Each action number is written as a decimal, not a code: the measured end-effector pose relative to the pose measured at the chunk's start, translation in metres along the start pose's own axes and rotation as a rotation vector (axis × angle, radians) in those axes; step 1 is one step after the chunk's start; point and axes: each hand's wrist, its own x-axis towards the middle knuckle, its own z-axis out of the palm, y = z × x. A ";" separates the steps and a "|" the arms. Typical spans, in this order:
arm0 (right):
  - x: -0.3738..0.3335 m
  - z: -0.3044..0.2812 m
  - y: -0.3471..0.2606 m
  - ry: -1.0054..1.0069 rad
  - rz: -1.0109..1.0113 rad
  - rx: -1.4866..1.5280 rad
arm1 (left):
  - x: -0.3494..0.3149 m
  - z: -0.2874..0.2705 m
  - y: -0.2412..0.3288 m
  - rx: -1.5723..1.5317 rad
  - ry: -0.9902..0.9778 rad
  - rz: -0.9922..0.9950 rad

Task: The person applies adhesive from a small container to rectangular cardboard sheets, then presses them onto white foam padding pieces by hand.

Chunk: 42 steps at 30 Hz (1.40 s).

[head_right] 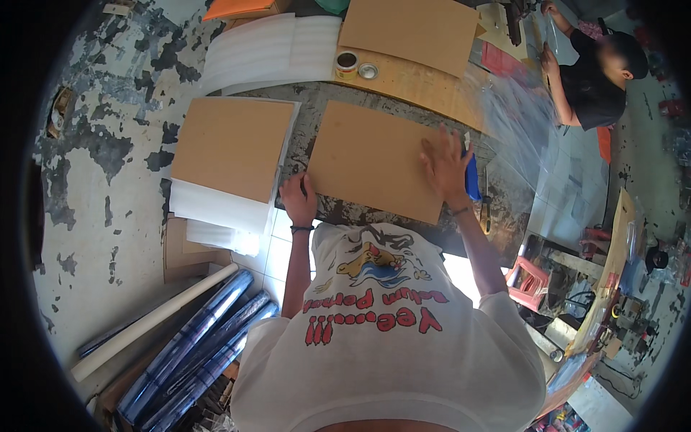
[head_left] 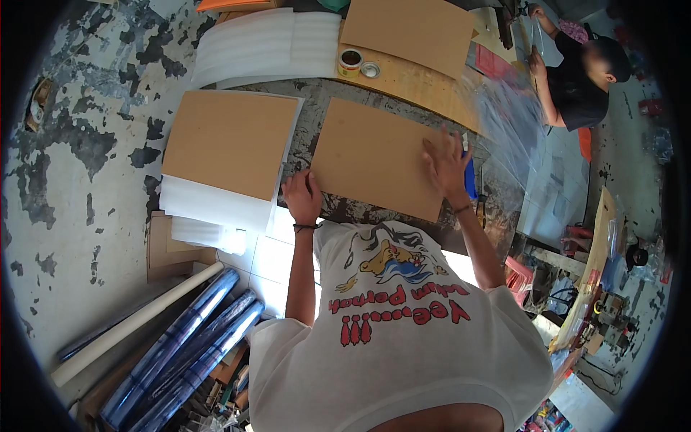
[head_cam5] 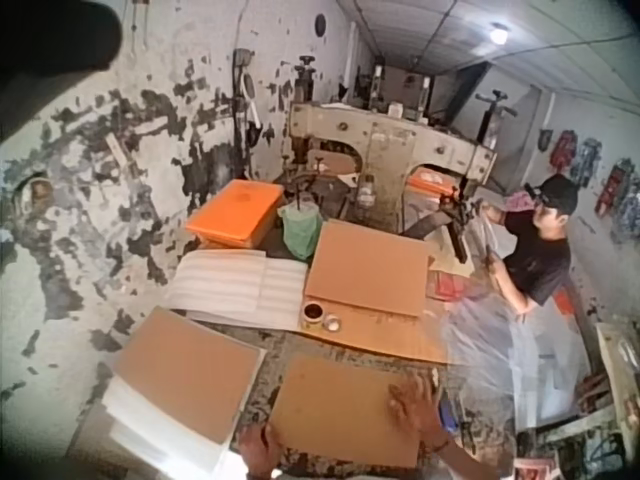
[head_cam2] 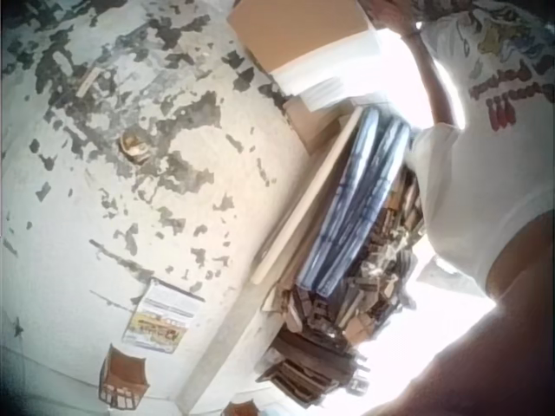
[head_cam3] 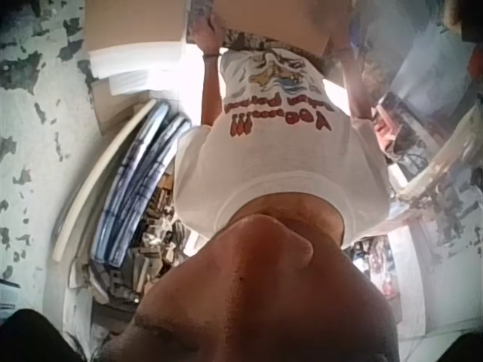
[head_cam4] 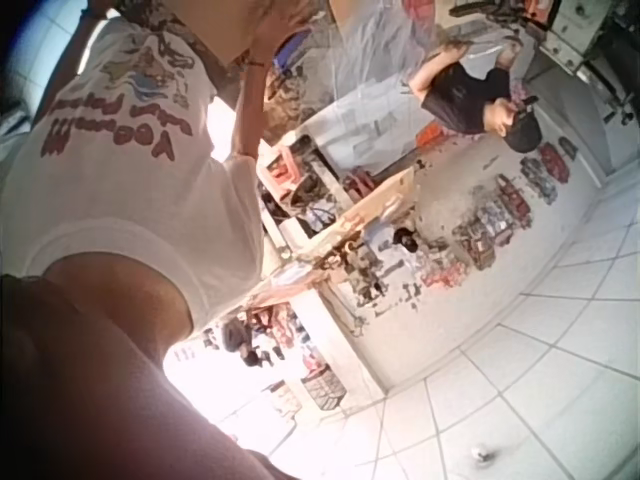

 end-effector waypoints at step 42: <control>0.286 -0.162 -0.135 0.252 -0.236 0.919 | 0.001 0.000 -0.005 -0.042 0.012 -0.048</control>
